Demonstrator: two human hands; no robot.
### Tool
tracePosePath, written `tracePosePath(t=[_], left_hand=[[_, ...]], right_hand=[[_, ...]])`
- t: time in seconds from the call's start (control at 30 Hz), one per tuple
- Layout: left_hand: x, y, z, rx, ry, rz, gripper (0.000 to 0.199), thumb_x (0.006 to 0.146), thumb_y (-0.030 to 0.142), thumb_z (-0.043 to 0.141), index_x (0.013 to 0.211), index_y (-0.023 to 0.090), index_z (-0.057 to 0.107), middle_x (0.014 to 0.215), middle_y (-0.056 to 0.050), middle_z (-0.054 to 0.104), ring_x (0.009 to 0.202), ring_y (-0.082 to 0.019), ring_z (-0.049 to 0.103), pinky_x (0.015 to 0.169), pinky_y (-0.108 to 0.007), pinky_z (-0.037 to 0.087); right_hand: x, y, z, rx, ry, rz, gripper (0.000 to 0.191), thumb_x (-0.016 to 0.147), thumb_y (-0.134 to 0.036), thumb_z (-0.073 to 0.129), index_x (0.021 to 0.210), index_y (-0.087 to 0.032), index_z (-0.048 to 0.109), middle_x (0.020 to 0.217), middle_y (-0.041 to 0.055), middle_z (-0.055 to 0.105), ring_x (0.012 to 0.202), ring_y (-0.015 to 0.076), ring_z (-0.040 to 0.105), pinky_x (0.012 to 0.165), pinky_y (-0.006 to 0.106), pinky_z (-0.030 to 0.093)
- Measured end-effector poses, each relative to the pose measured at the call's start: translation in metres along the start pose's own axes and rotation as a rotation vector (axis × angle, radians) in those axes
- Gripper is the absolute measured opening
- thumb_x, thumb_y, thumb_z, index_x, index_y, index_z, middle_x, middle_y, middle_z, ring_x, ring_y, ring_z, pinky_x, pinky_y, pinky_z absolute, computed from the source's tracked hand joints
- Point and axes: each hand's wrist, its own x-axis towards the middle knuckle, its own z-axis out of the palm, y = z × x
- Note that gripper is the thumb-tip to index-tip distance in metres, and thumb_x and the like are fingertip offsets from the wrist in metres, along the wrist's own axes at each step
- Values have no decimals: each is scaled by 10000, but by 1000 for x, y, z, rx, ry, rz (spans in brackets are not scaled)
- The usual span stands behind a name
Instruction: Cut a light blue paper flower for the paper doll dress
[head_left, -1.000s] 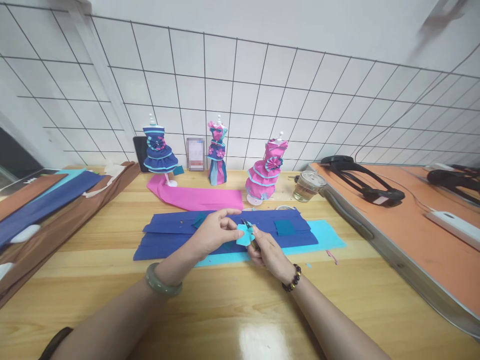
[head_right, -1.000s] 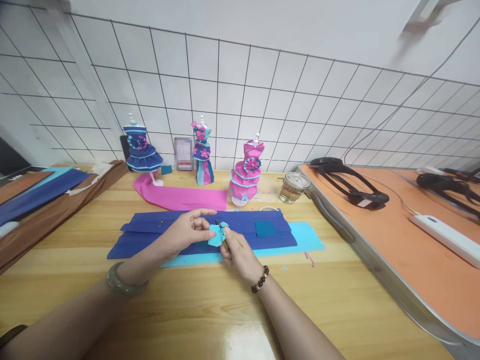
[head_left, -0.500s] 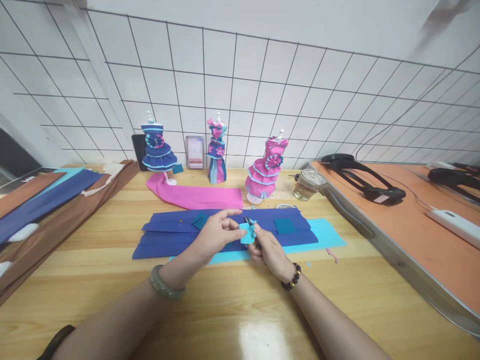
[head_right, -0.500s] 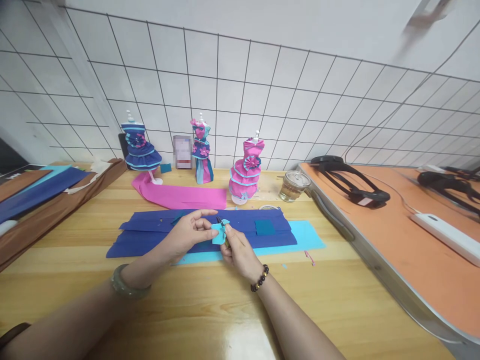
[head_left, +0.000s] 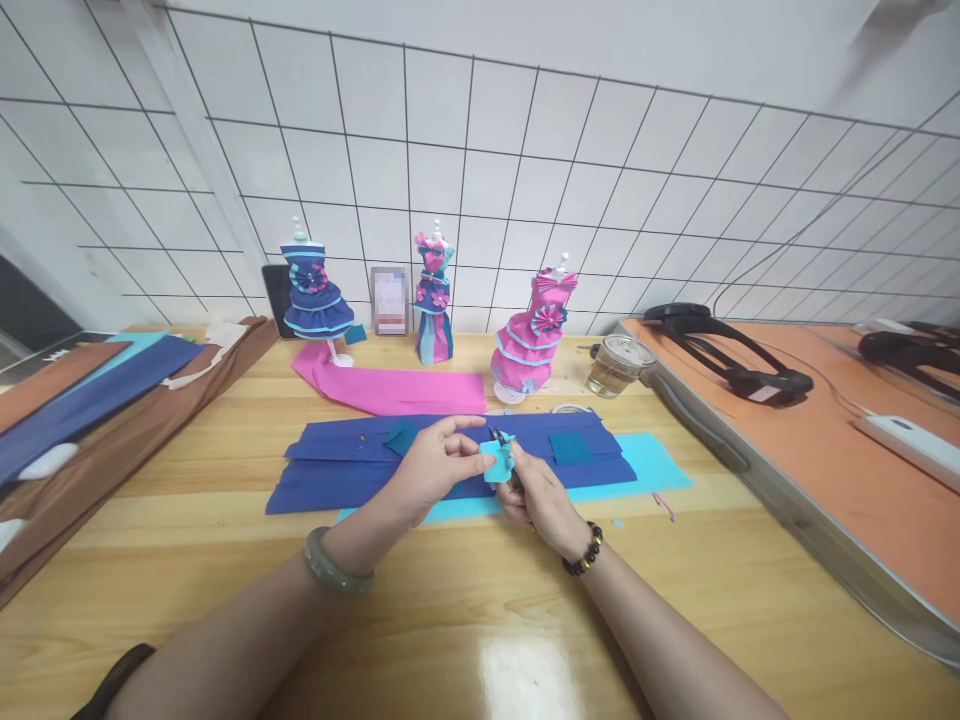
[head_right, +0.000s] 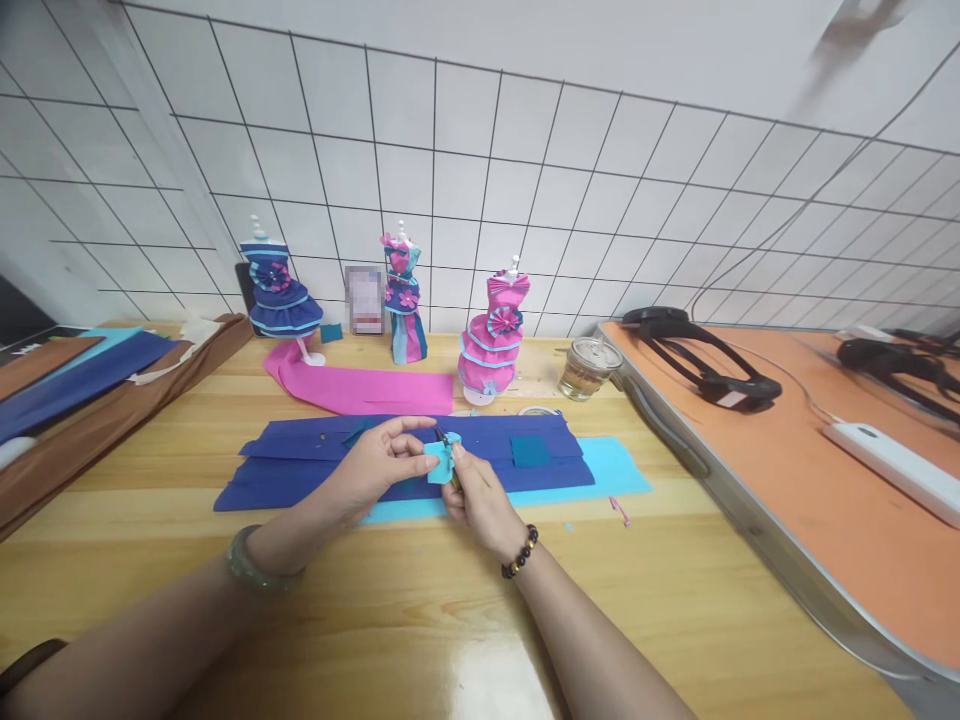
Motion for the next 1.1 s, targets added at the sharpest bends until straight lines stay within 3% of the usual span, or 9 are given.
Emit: tracePosePath(t=[0.3,1.1], left_hand=[[-1,0,3,25,30,27,492,601,230,687,1054,139,516,628,34,553,609,-98,539,659,-237,423],[-2,4,2,43,7,11,488,608,237,683,1056,144,513,649,27,553,627,-104,545,667,-241,427]], right_hand=[[1,0,-2,-63,-4,22,512,821,-568,283,471,-195,283,399,-76,210,345,46,175,339,200,152],[0,-3,-2,-90,14,6,485,809,-581,300,519,-193,312,409,-80,233,343,44,192,332,190,155]])
